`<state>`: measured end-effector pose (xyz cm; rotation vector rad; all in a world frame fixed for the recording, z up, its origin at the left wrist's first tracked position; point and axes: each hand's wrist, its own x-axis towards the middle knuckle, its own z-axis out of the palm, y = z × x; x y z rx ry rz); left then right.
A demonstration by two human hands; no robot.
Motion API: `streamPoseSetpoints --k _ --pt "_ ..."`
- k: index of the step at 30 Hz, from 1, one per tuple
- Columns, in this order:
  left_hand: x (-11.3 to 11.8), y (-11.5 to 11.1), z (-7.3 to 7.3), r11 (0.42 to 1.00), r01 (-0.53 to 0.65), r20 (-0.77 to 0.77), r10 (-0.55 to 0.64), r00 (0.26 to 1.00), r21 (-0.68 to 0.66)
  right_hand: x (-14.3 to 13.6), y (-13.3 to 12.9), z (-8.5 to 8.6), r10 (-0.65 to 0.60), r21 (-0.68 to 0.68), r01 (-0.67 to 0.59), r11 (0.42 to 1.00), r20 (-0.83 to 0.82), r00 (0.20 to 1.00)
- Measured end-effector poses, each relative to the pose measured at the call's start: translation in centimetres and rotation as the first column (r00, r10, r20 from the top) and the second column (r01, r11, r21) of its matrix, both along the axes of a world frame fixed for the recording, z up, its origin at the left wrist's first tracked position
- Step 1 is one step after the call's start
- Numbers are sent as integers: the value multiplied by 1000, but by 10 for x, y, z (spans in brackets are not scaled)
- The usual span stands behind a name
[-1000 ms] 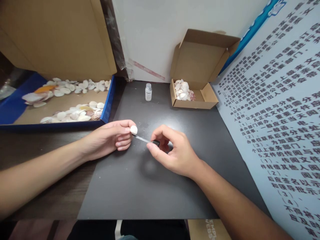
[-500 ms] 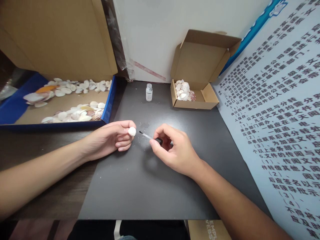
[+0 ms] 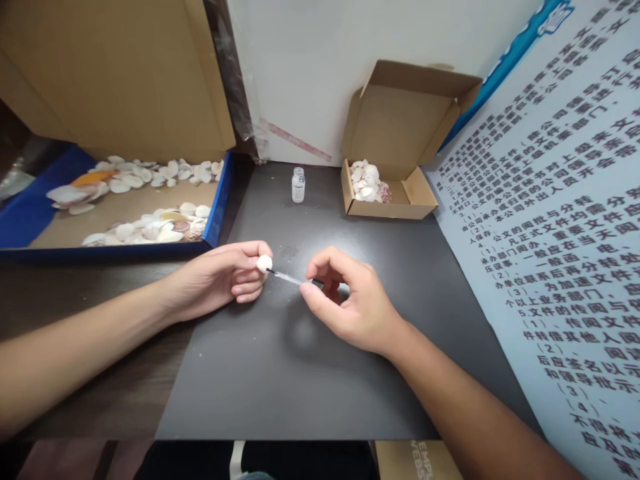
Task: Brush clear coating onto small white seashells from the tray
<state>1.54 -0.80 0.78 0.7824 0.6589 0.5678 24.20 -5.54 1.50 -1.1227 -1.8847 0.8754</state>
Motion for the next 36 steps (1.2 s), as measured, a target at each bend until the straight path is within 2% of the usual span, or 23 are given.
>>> streamPoseSetpoints --k 3,7,11,17,21,26,30,33,36 --pt "0 0 0 1000 3 -4 -3 1000 5 -1 0 0 15 -9 -15 1000 0 1000" --pt "-1 0 -1 1000 7 -6 -7 1000 13 0 -1 0 -31 2 31 1000 42 999" --pt "-2 0 -1 1000 4 -6 -4 1000 15 1 -2 -1 9 -3 -9 1000 -14 1000" --pt "0 0 -1 1000 5 3 -5 1000 14 0 -1 0 -14 -7 15 1000 30 999" --pt "0 0 -1 1000 9 4 -9 1000 12 -1 0 0 25 -13 -26 1000 -4 1000" --pt "-1 0 -1 1000 5 1 -5 1000 18 0 0 0 -51 -15 51 999 46 998" --pt "-1 0 -1 1000 11 2 -11 1000 22 0 -1 1 -13 -23 13 1000 15 1000" --pt "-2 0 -2 1000 10 1 -10 1000 24 -1 0 1 -36 -25 38 999 62 997" --pt "-2 0 -2 1000 12 1 -12 1000 20 0 0 0 -46 -29 47 998 38 998"
